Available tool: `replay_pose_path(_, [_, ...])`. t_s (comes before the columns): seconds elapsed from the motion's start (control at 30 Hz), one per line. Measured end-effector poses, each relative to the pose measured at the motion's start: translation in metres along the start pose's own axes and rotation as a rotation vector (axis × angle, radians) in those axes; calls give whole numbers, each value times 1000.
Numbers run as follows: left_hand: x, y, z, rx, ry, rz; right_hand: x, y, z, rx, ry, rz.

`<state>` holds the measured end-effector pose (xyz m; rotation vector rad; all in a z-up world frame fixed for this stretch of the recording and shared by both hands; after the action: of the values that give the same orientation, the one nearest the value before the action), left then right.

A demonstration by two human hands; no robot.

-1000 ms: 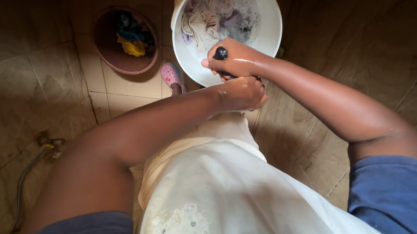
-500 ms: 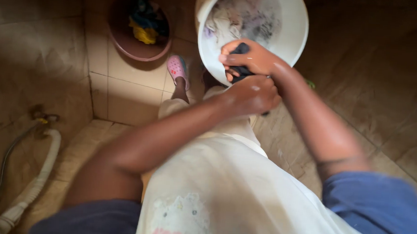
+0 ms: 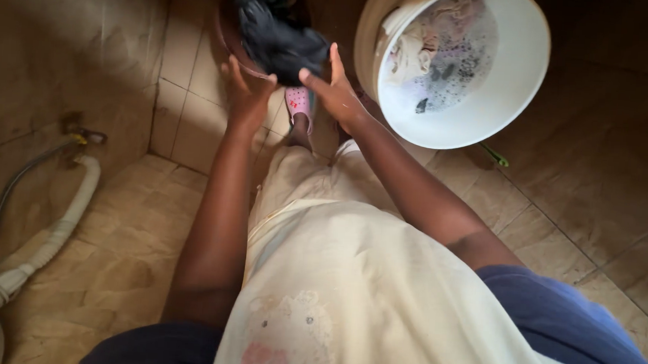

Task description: Hand-washing various items of clothing in a bucket with soapy water.

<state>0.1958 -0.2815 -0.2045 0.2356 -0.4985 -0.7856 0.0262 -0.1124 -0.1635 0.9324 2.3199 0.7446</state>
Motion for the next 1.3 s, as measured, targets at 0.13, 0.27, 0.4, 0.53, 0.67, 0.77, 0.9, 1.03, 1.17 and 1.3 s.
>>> replay_pose_path(0.13, [14,15,-21,288,-65,-1,-2,4,10,273,244,-138])
replay_pose_path(0.27, [-25,43,-46,510,323,-212,32,45,1,-46,106,-137])
replay_pose_path(0.4, [-75,54,-39,523,342,-407,145,54,37,82,91,259])
replay_pose_path(0.53, [-116,61,7,441,332,-542,276,40,101,197,291,480])
replay_pose_path(0.67, [-146,65,42,455,319,-632,345,11,143,54,1018,544])
replay_pose_path(0.77, [-161,71,44,454,366,-658,364,-40,214,-38,1095,533])
replay_pose_path(0.9, [-167,80,74,479,409,-684,303,-47,217,-145,911,436])
replay_pose_path(1.03, [-182,88,71,489,412,-721,244,3,134,-170,736,461])
replay_pose_path(1.17, [-205,89,81,482,415,-776,229,57,78,52,660,466])
replay_pose_path(1.3, [-234,92,90,531,306,-785,207,114,16,120,308,425])
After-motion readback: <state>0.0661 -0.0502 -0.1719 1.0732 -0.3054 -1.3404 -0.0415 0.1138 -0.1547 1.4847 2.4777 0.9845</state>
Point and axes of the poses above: each hand's wrist, its own y-axis away from the middle knuckle, its own x-axis out of the back of the hand, z = x × y, the point moved 4 cm from there along -y, towards the middle knuckle
